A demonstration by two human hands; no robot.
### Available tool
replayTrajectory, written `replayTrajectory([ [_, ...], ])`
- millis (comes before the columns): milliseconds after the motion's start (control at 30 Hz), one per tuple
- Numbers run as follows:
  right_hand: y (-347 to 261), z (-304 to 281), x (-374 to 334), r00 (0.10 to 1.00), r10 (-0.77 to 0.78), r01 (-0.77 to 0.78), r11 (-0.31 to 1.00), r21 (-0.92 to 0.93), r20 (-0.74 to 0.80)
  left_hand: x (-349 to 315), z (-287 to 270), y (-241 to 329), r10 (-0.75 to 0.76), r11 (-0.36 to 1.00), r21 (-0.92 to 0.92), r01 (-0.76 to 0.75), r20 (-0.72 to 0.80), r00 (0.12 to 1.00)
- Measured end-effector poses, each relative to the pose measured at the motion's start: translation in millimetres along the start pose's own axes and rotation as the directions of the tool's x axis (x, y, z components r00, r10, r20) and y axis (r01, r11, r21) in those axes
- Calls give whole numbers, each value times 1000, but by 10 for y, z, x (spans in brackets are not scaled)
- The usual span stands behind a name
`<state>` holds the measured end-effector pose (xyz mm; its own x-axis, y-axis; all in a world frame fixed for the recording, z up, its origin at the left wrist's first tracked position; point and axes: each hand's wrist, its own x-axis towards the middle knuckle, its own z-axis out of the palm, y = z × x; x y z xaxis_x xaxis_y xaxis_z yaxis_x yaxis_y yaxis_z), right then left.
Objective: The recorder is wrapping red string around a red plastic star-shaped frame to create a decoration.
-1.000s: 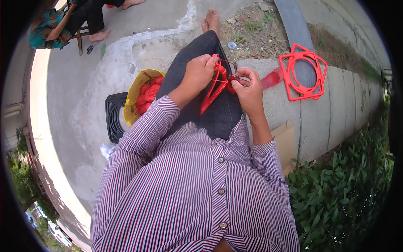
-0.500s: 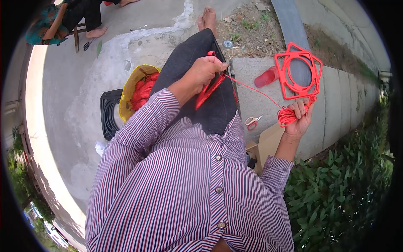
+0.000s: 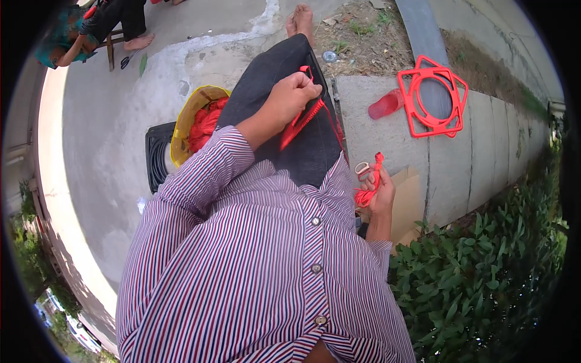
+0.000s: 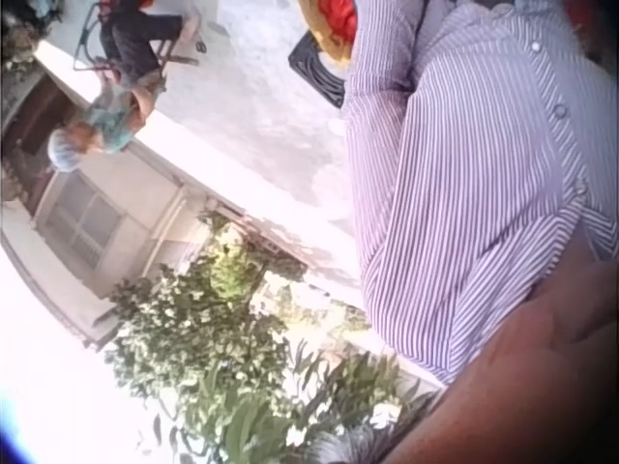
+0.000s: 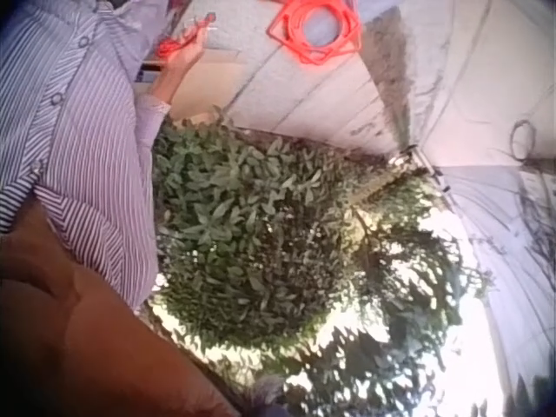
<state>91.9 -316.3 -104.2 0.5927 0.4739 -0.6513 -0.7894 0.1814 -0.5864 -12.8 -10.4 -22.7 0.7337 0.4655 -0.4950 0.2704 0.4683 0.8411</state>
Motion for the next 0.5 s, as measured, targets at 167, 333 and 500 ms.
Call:
replayTrajectory([
  [167, -217, 1002, -287, 913, -30, 46, 999, -29, 407, -584, 310, -148, 573, 398, 562, -725, 464, 675],
  [333, -38, 1367, -175, 902, -99, 148, 985, -84, 421, -631, 475, 154, 90, 996, -44, -79, 412, 907],
  [500, -398, 1355, 356, 719, 79, -35, 996, -78, 690, -223, 122, 524, 634, 751, 80, -656, 190, 750],
])
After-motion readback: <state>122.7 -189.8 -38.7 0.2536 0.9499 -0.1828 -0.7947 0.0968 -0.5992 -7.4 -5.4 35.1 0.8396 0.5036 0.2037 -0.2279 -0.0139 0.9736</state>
